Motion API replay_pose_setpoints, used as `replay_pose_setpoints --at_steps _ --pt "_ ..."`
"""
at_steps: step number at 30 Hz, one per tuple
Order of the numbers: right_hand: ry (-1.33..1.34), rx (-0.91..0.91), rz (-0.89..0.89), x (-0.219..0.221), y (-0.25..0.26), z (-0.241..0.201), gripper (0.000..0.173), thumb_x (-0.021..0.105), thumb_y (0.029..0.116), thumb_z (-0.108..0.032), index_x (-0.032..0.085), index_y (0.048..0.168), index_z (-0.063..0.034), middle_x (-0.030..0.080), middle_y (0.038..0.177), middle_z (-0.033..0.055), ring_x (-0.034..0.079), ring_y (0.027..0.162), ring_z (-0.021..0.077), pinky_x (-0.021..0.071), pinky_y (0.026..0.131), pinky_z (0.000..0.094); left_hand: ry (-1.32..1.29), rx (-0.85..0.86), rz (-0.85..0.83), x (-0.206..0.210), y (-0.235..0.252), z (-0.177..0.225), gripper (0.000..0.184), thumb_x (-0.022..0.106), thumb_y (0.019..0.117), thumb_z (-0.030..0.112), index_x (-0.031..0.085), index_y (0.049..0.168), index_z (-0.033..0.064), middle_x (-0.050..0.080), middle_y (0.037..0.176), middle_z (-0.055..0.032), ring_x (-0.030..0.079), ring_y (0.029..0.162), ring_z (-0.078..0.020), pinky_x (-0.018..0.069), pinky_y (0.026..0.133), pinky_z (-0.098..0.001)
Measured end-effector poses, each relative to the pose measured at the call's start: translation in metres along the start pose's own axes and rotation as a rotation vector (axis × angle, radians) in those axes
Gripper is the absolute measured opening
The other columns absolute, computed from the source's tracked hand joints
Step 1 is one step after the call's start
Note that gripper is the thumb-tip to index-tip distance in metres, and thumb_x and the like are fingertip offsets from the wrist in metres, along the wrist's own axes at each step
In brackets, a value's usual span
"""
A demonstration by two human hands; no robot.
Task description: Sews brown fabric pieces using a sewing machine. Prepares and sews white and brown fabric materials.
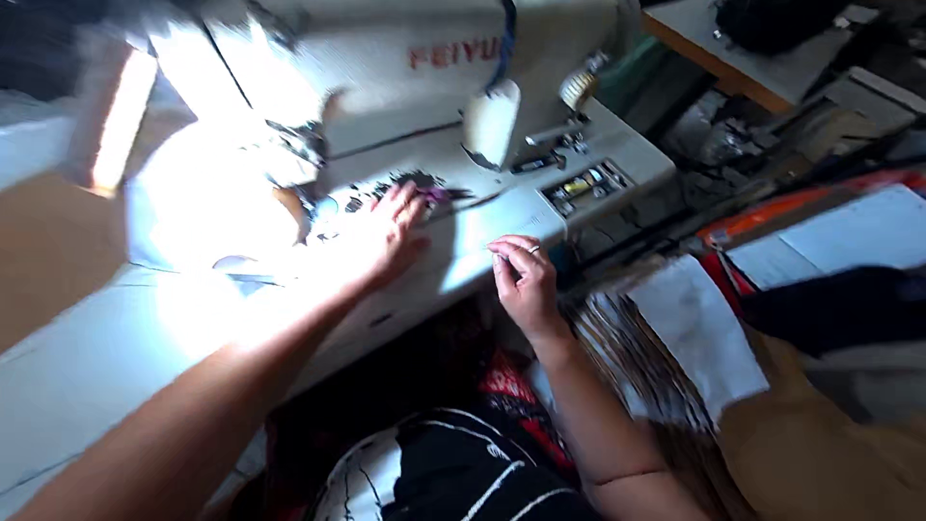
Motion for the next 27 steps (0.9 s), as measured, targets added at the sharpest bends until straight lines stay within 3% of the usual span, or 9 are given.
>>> replay_pose_setpoints --at_steps 3,5,7,10,15,20,22,25,27 --pt "-0.199 0.304 -0.275 -0.048 -0.046 0.043 0.023 0.062 0.0968 -0.006 0.074 0.114 0.0031 0.071 0.118 0.0216 0.066 0.116 0.037 0.0501 0.103 0.0516 0.037 -0.027 -0.078 0.017 0.034 -0.002 0.056 0.05 0.1063 0.032 0.043 0.152 -0.0002 0.042 0.156 -0.0273 0.038 0.147 -0.0462 0.0263 0.116 -0.0681" --pt "-0.35 0.637 -0.551 -0.076 -0.089 0.08 0.029 0.06 0.1027 -0.016 0.07 0.124 0.0016 0.068 0.125 0.0243 0.063 0.122 0.0403 0.0466 0.106 0.0578 0.061 -0.125 -0.042 0.015 0.037 0.001 0.049 0.047 0.1074 0.032 0.053 0.142 -0.0028 0.053 0.143 -0.0321 0.046 0.137 -0.0527 0.0323 0.11 -0.0714" --pt "-0.467 0.921 -0.779 -0.097 -0.142 0.116 0.036 0.059 0.1046 -0.028 0.07 0.121 0.0012 0.069 0.119 0.0277 0.064 0.117 0.0454 0.0469 0.101 0.0659 0.074 -0.236 -0.008 0.008 0.026 0.007 0.044 0.046 0.1087 0.03 0.061 0.126 -0.0068 0.055 0.132 -0.0362 0.048 0.129 -0.0583 0.0372 0.101 -0.0738" --pt "-0.458 1.133 -0.989 -0.096 -0.2 0.137 0.048 0.056 0.1053 -0.039 0.069 0.118 0.0054 0.066 0.121 0.0297 0.061 0.121 0.0455 0.0442 0.104 0.0645 0.083 -0.273 0.031 0.004 0.002 0.006 0.039 0.038 0.1104 0.019 0.06 0.113 -0.0128 0.055 0.122 -0.0406 0.052 0.121 -0.0616 0.0398 0.095 -0.0745" --pt "-0.433 1.068 -0.995 -0.027 -0.23 0.144 0.057 0.059 0.1023 -0.044 0.062 0.136 0.0016 0.056 0.143 0.0266 0.047 0.14 0.0416 0.0345 0.116 0.0594 -0.034 -0.346 0.156 -0.025 -0.052 0.016 0.036 0.034 0.1116 0.016 0.056 0.12 -0.0112 0.06 0.115 -0.0391 0.059 0.11 -0.0594 0.0419 0.092 -0.0733" --pt "-0.496 0.986 -1.209 0.022 -0.232 0.126 0.037 0.054 0.1014 -0.013 0.061 0.134 0.0035 0.052 0.147 0.0246 0.045 0.142 0.0394 0.0339 0.118 0.0554 -0.165 -0.392 0.291 -0.039 -0.134 0.0 0.04 0.039 0.1118 0.029 0.059 0.127 -0.0025 0.065 0.107 -0.0262 0.066 0.093 -0.0354 0.0534 0.084 -0.0564" --pt "-0.437 1.042 -1.257 0.024 -0.224 0.121 0.037 0.052 0.1024 -0.014 0.061 0.135 0.003 0.055 0.145 0.0239 0.049 0.14 0.0381 0.0366 0.116 0.0555 -0.195 -0.434 0.332 -0.045 -0.172 -0.003 0.04 0.043 0.1103 0.027 0.059 0.123 -0.0068 0.065 0.099 -0.0255 0.066 0.084 -0.0284 0.0546 0.078 -0.0488" --pt "-0.256 1.135 -1.068 0.015 -0.192 0.129 0.036 0.056 0.101 -0.013 0.06 0.131 0.0071 0.059 0.136 0.03 0.056 0.13 0.0427 0.0427 0.108 0.0613 -0.289 -0.539 0.375 -0.049 -0.217 -0.007 0.04 0.044 0.1087 0.023 0.06 0.118 -0.0119 0.067 0.092 -0.0163 0.065 0.077 -0.0068 0.0559 0.074 -0.0244" --pt "-0.177 1.016 -0.835 0.001 -0.143 0.13 0.029 0.054 0.1023 -0.011 0.064 0.121 0.0094 0.065 0.119 0.0319 0.063 0.116 0.0454 0.0471 0.1 0.0632 -0.373 -0.58 0.406 -0.047 -0.236 -0.011 0.037 0.045 0.1085 0.022 0.059 0.116 -0.0115 0.067 0.092 -0.0084 0.064 0.078 0.0023 0.0547 0.074 -0.0162"
Point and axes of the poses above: each hand's wrist, its own y-axis towards the middle knuckle, its own x-axis out of the palm, z = x × y, the point moved 7 cm from there along y, towards the middle knuckle
